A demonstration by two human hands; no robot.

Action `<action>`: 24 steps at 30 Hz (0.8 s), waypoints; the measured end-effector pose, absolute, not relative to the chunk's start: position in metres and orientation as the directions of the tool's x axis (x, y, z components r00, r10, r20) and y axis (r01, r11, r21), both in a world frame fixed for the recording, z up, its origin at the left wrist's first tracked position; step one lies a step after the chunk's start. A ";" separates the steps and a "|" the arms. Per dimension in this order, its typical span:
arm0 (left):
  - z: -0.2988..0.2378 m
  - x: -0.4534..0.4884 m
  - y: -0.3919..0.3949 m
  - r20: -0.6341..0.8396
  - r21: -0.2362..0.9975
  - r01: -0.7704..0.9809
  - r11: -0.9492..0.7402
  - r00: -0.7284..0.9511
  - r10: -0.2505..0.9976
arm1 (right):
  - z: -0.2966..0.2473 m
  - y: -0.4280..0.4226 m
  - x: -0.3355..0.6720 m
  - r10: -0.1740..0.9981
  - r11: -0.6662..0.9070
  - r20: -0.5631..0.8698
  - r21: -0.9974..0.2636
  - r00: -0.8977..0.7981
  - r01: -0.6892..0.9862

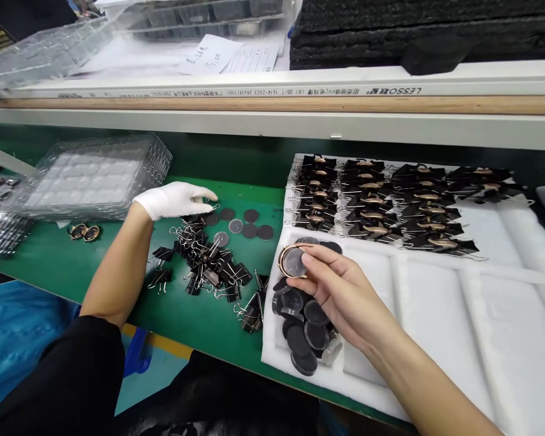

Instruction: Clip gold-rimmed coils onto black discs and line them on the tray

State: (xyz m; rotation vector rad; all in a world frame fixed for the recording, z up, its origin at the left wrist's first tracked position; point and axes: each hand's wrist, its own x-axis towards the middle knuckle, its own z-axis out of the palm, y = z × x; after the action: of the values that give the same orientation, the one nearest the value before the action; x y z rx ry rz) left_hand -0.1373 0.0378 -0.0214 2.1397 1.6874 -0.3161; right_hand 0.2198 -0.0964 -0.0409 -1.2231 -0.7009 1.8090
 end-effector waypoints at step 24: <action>-0.004 0.004 -0.077 0.414 0.554 0.623 -0.553 0.370 0.832 | -0.050 -0.117 0.201 0.961 0.122 0.147 -0.985 -0.233 -0.120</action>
State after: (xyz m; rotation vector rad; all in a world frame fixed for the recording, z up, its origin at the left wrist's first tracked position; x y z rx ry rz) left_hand 0.0043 -0.0771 -0.0043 2.3314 1.2813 0.9721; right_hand 0.2012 -0.1168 -0.0497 -0.9059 -1.3656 1.3272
